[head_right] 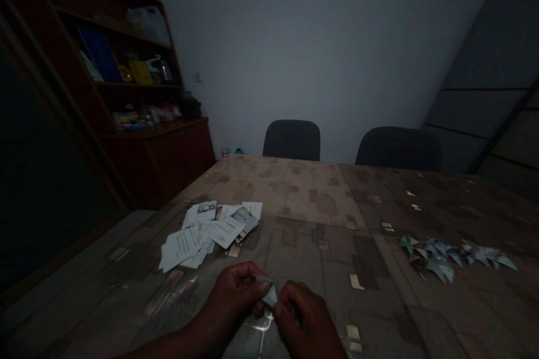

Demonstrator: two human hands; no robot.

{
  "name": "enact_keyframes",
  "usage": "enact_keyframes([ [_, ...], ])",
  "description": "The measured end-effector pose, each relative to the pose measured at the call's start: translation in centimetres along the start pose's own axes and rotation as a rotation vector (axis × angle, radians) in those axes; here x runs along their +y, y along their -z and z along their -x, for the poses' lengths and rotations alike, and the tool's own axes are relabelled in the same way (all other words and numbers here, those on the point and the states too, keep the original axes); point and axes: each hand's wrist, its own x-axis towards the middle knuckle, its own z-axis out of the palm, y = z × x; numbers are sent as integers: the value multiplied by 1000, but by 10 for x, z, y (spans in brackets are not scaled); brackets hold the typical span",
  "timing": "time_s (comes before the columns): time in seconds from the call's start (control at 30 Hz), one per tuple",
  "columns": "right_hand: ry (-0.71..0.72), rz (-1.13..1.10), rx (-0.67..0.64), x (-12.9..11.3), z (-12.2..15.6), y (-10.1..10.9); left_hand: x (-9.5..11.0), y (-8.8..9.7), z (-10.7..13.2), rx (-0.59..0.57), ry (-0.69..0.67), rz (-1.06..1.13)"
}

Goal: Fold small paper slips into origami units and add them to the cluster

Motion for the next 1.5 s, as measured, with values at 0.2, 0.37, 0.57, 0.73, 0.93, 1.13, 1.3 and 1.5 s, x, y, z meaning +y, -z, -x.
enact_keyframes([
  [0.2,11,6,-8,-3,0,2,3,3,3,-33,-30,45],
  [0.37,36,0,-70,-1,-1,2,2,1,6,-49,-69,-22],
  [0.57,59,57,-32,3,-1,1,2,-1,9,-61,-102,-140],
  [0.73,73,53,-45,-1,-1,3,2,0,7,-87,-81,-148],
  [0.93,51,27,-32,3,-2,2,4,2,3,-95,-108,-158],
  [1.13,11,-27,-38,3,-3,3,7,0,4,-52,-116,-252],
  [1.3,-7,-48,-57,-1,-2,3,2,2,4,-92,-80,-175],
  [1.5,-7,-21,-60,-3,-2,1,4,0,7,10,-127,-191],
])
